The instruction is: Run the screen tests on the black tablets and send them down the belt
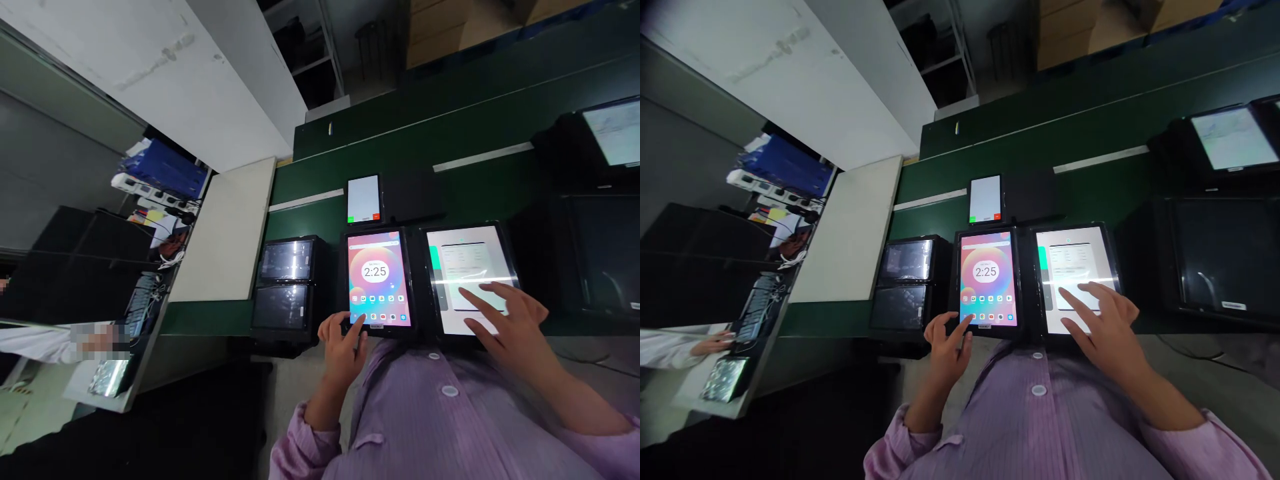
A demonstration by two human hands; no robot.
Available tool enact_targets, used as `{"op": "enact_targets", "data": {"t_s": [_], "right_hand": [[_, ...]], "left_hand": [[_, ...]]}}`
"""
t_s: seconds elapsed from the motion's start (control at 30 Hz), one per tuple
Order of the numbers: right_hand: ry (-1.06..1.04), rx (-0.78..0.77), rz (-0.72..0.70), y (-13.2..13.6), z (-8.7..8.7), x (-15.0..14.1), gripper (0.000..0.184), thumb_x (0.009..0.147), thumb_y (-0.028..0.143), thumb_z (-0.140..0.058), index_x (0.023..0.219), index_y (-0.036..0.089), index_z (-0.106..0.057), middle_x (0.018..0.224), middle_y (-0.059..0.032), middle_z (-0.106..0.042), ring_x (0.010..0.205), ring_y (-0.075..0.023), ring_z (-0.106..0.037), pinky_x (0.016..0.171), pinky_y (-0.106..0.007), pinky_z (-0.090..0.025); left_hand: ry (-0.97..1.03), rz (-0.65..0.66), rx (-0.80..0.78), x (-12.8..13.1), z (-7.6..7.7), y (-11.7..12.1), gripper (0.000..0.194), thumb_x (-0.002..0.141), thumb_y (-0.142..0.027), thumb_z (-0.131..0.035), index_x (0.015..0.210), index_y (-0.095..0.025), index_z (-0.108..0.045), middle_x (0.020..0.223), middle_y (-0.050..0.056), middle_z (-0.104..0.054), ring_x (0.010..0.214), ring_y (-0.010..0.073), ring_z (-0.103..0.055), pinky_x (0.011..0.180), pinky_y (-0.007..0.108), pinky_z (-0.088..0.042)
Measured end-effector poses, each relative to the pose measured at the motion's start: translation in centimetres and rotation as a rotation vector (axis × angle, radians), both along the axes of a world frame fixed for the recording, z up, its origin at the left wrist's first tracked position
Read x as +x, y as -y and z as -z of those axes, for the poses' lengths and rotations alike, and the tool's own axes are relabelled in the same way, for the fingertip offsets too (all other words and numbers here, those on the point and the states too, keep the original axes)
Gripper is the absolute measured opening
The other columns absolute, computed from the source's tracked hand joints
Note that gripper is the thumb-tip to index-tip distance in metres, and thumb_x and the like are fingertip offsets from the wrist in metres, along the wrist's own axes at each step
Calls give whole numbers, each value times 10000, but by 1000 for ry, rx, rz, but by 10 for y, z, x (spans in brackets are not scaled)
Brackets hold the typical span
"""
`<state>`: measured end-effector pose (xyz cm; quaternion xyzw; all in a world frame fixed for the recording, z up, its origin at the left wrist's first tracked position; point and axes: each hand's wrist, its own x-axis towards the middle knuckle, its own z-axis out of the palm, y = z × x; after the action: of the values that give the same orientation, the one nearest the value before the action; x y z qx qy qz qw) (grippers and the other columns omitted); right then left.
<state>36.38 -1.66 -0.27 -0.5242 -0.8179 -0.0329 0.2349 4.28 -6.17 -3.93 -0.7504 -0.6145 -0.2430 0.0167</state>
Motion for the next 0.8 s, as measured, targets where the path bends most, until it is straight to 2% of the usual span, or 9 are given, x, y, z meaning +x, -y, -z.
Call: {"op": "enact_targets", "data": {"t_s": [0.13,0.27,0.43,0.6,0.8], "right_hand": [[-40,-28,17,7,5,13,386,1018,355,-444,1376,304,-578,1193,-130,-577,1102,-332,-550,822,-436,-382],[4,-24,30,9,10,17,336,1023,351,-439,1286,273,-634,1181,-138,-578,1080,-321,-546,818,-444,-396],[106,-74,72,1,12,0,411,1051,425,-340,1218,316,-699,1223,-128,-577,1154,-311,-510,851,-448,-391],[143,-121,68,-10,15,-22,403,1050,418,-357,1203,320,-717,1277,-115,-572,1256,-316,-438,935,-466,-354],[42,-71,123,-3,13,-12,400,1050,385,-355,1267,314,-684,1275,-118,-547,1212,-314,-456,891,-449,-347]], "left_hand": [[-15,-95,46,-5,5,11,300,909,-189,-560,1121,-251,-762,1116,134,-562,1060,266,-498,919,419,-368],[24,-95,36,-11,12,13,311,910,-224,-574,1167,-280,-741,1133,119,-581,1059,258,-526,931,410,-373],[161,-170,47,-20,20,5,365,946,-275,-509,1275,-180,-635,1145,145,-559,1045,261,-533,959,451,-398],[290,-256,-8,-21,23,-6,388,954,-370,-483,1258,-163,-605,1171,155,-544,1100,285,-513,1043,522,-383],[461,-336,-129,-22,19,-16,462,927,-486,-492,1237,-164,-607,1226,173,-531,1180,305,-518,1056,535,-424]]}}
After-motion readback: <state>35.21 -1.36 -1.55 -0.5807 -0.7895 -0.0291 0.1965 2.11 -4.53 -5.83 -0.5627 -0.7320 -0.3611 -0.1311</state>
